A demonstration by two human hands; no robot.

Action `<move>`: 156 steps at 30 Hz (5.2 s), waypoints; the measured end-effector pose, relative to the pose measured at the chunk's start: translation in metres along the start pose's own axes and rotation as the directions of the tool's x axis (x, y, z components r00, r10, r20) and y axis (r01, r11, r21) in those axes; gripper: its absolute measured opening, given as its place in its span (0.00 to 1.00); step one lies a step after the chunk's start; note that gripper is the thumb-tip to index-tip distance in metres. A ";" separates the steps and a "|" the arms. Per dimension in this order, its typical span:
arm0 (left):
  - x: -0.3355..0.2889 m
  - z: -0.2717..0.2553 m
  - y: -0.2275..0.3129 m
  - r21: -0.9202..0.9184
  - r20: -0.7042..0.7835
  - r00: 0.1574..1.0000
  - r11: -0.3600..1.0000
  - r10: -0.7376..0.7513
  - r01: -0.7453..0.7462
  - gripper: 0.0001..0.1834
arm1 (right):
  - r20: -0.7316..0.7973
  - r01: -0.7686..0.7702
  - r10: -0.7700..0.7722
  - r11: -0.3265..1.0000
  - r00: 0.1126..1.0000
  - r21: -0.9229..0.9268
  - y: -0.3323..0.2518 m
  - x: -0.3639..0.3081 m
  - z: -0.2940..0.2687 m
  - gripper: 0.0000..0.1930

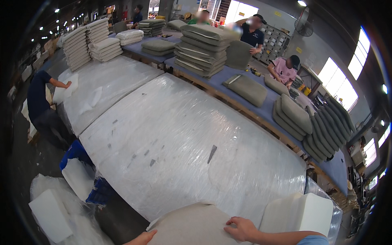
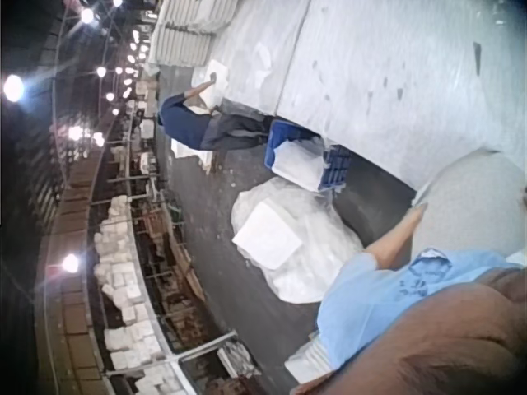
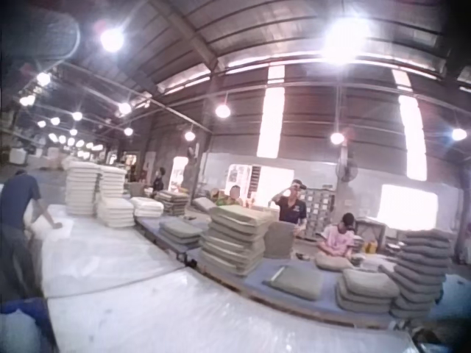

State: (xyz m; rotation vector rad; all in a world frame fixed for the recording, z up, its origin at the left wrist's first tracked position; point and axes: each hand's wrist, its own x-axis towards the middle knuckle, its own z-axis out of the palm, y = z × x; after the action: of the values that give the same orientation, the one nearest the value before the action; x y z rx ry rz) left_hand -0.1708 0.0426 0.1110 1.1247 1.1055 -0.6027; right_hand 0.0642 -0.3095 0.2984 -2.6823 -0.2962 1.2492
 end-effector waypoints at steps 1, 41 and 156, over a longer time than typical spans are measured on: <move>0.003 -0.002 0.004 -0.010 0.003 1.000 1.000 0.005 -0.005 0.47 | 0.003 -0.012 0.012 1.000 1.000 0.017 -0.002 0.000 -0.001 0.27; -0.190 0.199 0.182 0.370 0.353 -0.402 -0.521 0.845 -0.769 0.29 | -0.858 0.622 -0.514 0.676 0.012 -0.396 0.002 -0.075 -0.025 0.44; -0.190 0.318 0.196 0.329 0.662 -0.415 -0.739 0.624 -0.588 0.22 | -0.967 0.614 -0.208 0.747 -0.148 -0.254 0.095 -0.086 -0.033 0.30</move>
State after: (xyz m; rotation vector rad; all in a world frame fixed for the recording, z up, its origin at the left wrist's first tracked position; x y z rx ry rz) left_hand 0.0443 -0.2049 0.3715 2.3525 -0.9110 0.7512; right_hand 0.0458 -0.4245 0.3601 -2.0684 -0.5947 -0.9206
